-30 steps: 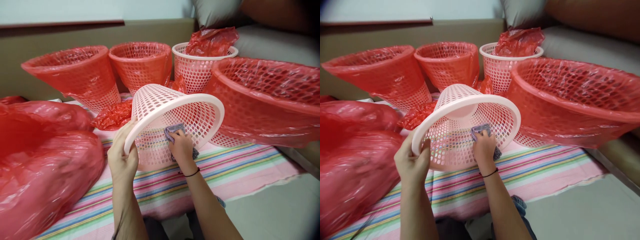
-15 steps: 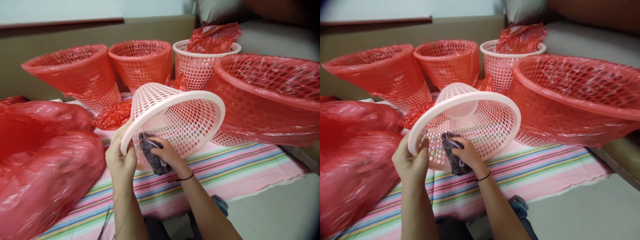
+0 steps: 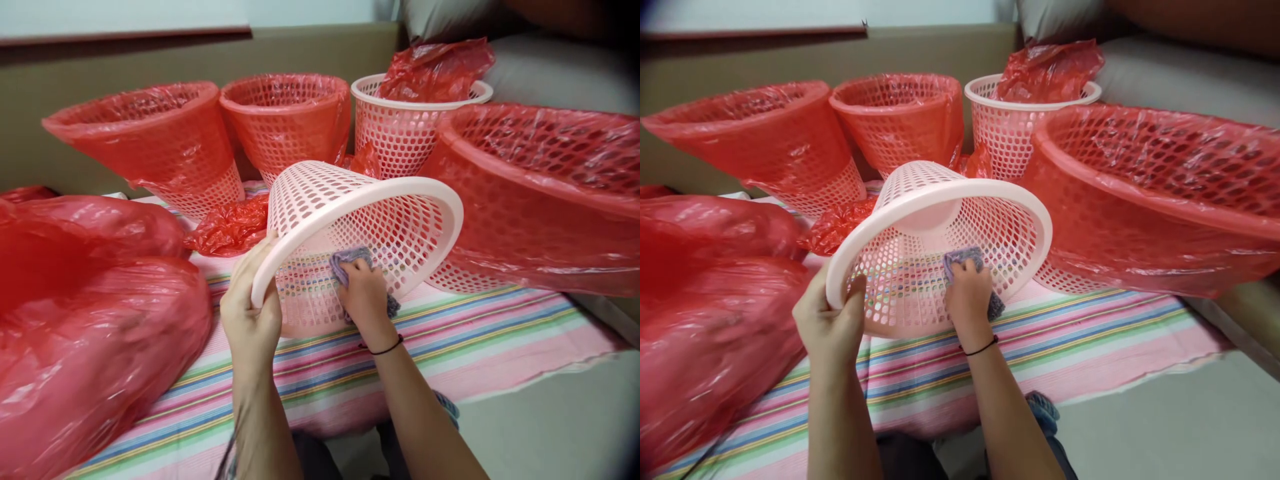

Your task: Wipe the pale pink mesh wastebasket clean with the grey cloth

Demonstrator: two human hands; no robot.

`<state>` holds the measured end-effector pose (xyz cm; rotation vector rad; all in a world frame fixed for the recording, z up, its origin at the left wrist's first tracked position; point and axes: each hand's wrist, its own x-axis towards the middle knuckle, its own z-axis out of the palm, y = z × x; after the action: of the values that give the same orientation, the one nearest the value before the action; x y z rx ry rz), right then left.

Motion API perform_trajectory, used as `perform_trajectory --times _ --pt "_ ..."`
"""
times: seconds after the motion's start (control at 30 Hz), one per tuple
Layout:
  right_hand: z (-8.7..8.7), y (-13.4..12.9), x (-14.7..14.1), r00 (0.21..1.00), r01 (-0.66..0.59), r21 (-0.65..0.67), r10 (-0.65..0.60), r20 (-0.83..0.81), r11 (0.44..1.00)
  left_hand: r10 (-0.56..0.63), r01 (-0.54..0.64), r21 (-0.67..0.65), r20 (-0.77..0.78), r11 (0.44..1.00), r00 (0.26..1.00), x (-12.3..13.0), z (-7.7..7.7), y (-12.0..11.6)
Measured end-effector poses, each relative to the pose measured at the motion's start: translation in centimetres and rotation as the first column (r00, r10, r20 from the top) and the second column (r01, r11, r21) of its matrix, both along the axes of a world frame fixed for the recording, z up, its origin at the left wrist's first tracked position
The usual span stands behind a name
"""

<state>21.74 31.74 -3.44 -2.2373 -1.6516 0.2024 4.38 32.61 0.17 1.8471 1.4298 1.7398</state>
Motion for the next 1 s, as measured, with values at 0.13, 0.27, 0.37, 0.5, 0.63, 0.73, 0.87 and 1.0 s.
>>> perform_trajectory --times 0.13,0.27,0.37,0.5,0.63,0.73,0.87,1.0 --pt "-0.6 0.5 -1.5 0.996 -0.077 -0.061 0.074 -0.051 0.995 -0.015 0.016 0.012 -0.021 1.000 1.000 0.1 -0.4 0.1" --pt "-1.1 1.0 -2.0 0.851 -0.211 0.125 0.245 -0.464 0.970 -0.012 0.012 0.005 -0.010 1.000 1.000 -0.2 -0.7 0.2" --pt "-0.8 1.2 -2.5 0.473 -0.208 0.247 0.318 -0.822 0.946 -0.005 0.005 0.001 -0.012 1.000 1.000 -0.3 -0.7 0.3" --pt "0.5 0.8 -3.7 -0.077 -0.129 0.182 0.173 -0.982 0.975 -0.066 0.066 0.022 -0.006 0.998 0.998 -0.2 -0.5 0.3" --pt "1.5 0.5 -4.8 -0.327 -0.054 0.182 0.155 -0.932 0.982 -0.107 0.107 0.010 0.002 0.994 0.994 0.0 -0.1 0.3" --pt "1.3 0.6 -5.3 -0.405 -0.035 0.178 0.149 -0.902 0.983 -0.092 0.092 -0.005 0.002 0.996 0.996 0.1 0.1 0.2" --pt "1.1 0.8 -5.4 -0.427 -0.061 0.171 0.129 -0.895 0.983 -0.085 0.085 -0.005 0.007 0.996 0.996 0.0 0.1 0.2" --pt "1.3 0.6 -5.1 -0.350 -0.084 0.144 0.106 -0.931 0.986 -0.062 0.062 -0.014 0.020 0.998 0.998 -0.1 -0.1 0.2"
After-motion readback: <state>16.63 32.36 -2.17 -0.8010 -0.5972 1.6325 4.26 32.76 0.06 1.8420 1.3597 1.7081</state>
